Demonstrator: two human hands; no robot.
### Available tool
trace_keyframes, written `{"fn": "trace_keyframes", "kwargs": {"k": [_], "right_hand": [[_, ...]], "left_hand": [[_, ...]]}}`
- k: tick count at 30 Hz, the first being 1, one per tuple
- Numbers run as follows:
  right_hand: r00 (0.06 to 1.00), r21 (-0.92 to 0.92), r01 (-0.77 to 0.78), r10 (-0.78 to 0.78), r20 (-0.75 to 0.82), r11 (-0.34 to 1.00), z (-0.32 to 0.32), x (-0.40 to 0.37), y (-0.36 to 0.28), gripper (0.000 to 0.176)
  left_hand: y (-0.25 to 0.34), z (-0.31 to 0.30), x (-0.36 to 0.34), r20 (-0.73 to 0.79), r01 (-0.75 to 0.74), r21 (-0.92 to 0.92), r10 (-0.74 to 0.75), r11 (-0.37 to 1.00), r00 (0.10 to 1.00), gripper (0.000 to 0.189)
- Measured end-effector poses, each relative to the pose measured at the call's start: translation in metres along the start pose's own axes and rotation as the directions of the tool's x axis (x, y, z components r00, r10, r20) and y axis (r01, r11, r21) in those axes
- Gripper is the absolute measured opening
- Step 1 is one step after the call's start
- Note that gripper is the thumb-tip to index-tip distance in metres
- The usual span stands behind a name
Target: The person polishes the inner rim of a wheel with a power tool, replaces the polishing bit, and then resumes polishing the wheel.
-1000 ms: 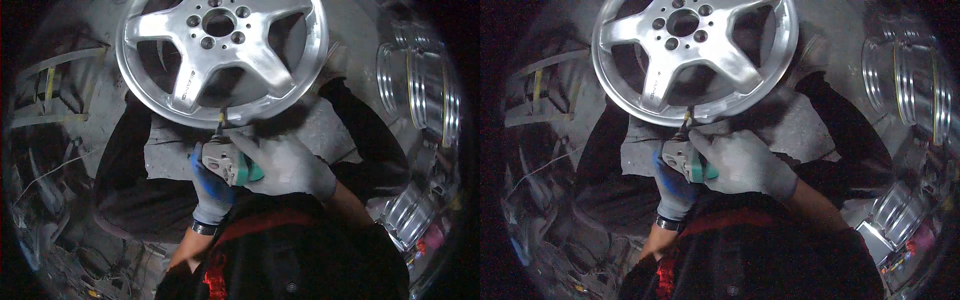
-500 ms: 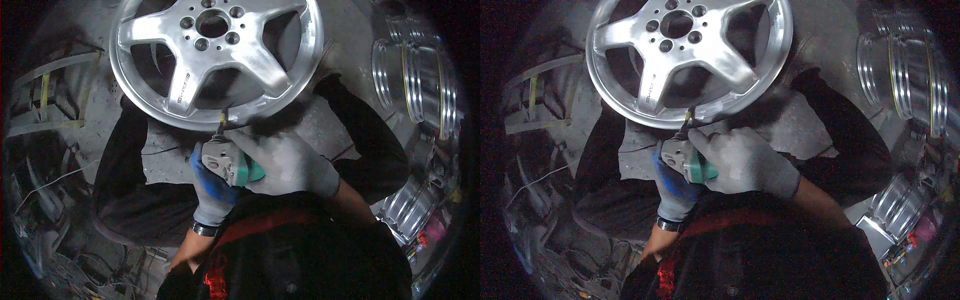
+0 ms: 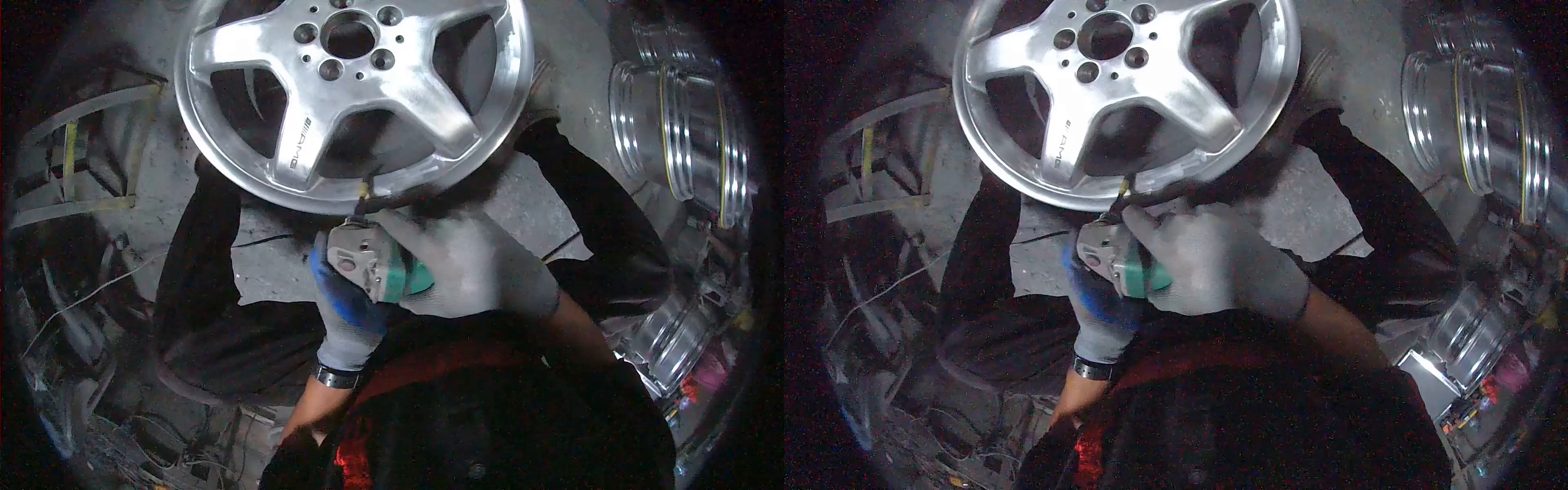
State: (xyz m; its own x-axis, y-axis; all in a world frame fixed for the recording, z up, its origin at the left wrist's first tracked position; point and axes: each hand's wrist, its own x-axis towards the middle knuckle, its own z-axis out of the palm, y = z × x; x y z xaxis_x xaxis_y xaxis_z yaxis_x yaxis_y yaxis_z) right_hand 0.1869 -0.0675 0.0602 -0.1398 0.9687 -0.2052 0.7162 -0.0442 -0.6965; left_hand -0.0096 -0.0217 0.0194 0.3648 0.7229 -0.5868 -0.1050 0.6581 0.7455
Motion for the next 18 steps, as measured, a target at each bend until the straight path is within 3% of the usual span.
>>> {"fn": "trace_keyframes", "kwargs": {"k": [1,2,3,4,5,6,8,9,11,12,14,15,16,17,18], "right_hand": [[0.996,0.005,0.043,-0.043,-0.081,0.999,0.002,-0.003,0.004,0.078],[0.996,0.005,0.042,-0.042,-0.079,0.999,0.002,-0.003,0.005,0.078],[0.996,0.015,0.045,-0.044,-0.072,0.999,0.002,-0.003,0.005,0.078],[0.997,0.027,0.050,-0.048,-0.065,0.998,0.002,-0.003,0.005,0.078],[0.997,0.031,0.054,-0.052,-0.066,0.998,0.001,0.001,0.003,0.078],[0.996,0.015,0.066,-0.064,-0.069,0.998,0.000,0.007,-0.002,0.078],[0.994,0.001,0.078,-0.077,-0.073,0.997,0.001,0.014,-0.005,0.078],[0.993,0.003,0.089,-0.088,-0.084,0.996,0.002,0.015,-0.003,0.078],[0.991,0.001,0.096,-0.095,-0.094,0.995,0.004,0.013,0.002,0.078],[0.984,0.005,0.115,-0.113,-0.137,0.993,0.005,0.007,0.006,0.077],[0.976,0.010,0.130,-0.127,-0.177,0.991,0.005,0.002,0.005,0.077],[0.989,0.021,0.087,-0.083,-0.120,0.996,0.001,0.002,0.001,0.075],[0.997,0.030,0.043,-0.041,-0.063,0.999,-0.003,0.003,-0.003,0.074],[0.997,0.033,0.044,-0.041,-0.063,0.999,-0.007,0.006,-0.007,0.074],[0.999,0.033,-0.015,0.014,0.050,0.999,-0.010,0.013,-0.012,0.074]], "left_hand": [[0.002,0.005,0.000,0.003,0.077,-0.175,-0.078,0.981,0.997,0.067],[-0.016,-0.004,-0.001,0.138,-0.317,0.400,0.285,0.860,0.948,0.060],[-0.012,-0.004,0.000,0.138,-0.316,0.400,0.285,0.860,0.949,0.060],[-0.004,-0.005,0.001,0.034,-0.065,0.031,0.064,0.997,0.997,0.065],[0.000,-0.006,0.002,0.022,0.179,-0.357,-0.183,0.917,0.983,0.070],[-0.002,-0.010,0.003,0.016,0.176,-0.354,-0.182,0.919,0.983,0.070],[-0.010,-0.018,0.002,0.028,-0.103,0.134,0.100,0.986,0.995,0.049],[-0.009,-0.016,0.000,0.029,-0.103,0.134,0.100,0.986,0.995,0.049],[-0.006,-0.007,-0.004,0.122,-0.354,0.513,0.342,0.782,0.932,0.039],[-0.009,-0.008,-0.003,0.123,-0.353,0.510,0.340,0.784,0.932,0.039],[-0.018,-0.010,-0.002,-0.019,-0.185,0.366,0.207,0.912,0.978,0.062],[-0.012,-0.008,-0.001,-0.020,-0.183,0.365,0.204,0.913,0.979,0.062],[-0.001,-0.005,0.000,0.006,0.010,-0.159,-0.009,0.987,1.000,0.055],[0.006,-0.006,0.002,0.134,0.224,-0.622,-0.180,0.750,0.974,0.048],[0.006,-0.011,0.003,0.132,0.223,-0.619,-0.180,0.753,0.975,0.048]]}}
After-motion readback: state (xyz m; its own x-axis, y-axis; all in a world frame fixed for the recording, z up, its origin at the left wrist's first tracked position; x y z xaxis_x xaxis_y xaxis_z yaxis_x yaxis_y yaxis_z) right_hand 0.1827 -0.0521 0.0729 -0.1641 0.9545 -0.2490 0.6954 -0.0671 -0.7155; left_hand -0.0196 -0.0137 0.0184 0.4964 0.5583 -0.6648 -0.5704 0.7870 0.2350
